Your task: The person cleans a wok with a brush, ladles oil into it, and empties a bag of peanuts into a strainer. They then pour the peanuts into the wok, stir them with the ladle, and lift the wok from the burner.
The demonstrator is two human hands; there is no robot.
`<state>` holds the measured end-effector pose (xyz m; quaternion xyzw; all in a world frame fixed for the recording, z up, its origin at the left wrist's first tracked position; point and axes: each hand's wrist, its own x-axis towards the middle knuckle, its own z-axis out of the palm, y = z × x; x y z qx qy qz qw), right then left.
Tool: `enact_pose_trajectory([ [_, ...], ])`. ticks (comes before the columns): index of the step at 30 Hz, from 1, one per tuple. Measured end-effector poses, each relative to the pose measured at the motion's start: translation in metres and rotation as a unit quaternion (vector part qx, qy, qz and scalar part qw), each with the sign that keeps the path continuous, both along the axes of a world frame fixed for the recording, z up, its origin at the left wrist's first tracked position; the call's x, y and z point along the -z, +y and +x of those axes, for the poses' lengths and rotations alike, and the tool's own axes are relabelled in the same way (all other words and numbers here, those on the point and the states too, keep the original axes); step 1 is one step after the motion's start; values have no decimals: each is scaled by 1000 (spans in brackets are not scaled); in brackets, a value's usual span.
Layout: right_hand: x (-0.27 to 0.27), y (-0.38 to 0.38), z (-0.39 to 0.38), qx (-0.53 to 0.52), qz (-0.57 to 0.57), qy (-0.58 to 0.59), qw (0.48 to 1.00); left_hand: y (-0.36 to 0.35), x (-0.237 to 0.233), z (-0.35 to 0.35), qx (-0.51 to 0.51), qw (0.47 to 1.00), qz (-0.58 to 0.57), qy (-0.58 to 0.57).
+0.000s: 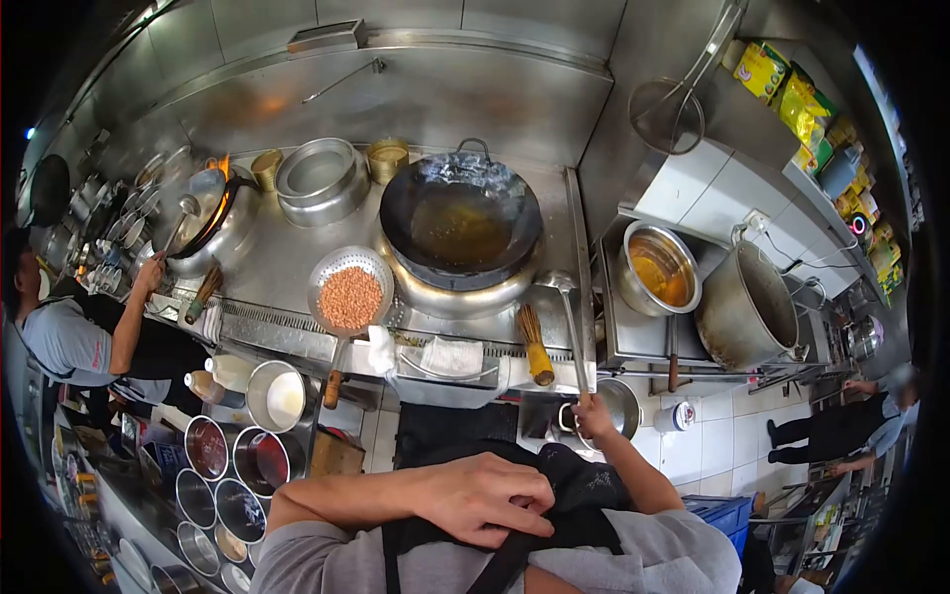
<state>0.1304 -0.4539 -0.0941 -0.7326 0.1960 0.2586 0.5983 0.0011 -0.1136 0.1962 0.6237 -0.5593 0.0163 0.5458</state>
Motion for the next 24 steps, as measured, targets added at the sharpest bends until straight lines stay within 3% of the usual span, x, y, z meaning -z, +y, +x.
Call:
enact_pose_trajectory([
  [3,-54,8,5,-33,21,-2,999,27,0,5,-34,998,-34,-51],
  [5,-80,27,-15,25,51,-48,997,57,-5,10,-48,996,-38,-61],
  [8,-86,29,-33,-7,92,-94,991,112,-7,13,-79,994,-55,-53],
  [10,-105,35,-35,-55,-48,-111,991,150,-18,10,-115,990,-77,1],
  [12,-102,33,-25,-134,-289,-229,920,186,-22,-2,-86,987,-108,80],
  [13,-114,37,-28,-157,-315,-268,897,204,-24,-5,-5,986,-119,113],
  [14,-145,55,-32,-181,-340,-305,871,211,-34,7,68,985,-146,65],
  [17,-170,71,-30,-248,-354,-273,859,238,-43,10,186,979,-50,58],
  [20,-178,99,-3,-361,-395,-215,817,231,-51,7,164,985,-47,32],
  [22,-178,119,21,-378,-441,-177,794,225,-65,16,175,982,-51,46],
  [23,-169,126,34,-371,-435,-216,791,228,-60,14,142,987,-57,56],
  [24,-159,131,54,-390,-446,-161,789,233,-53,12,109,990,-64,65],
])
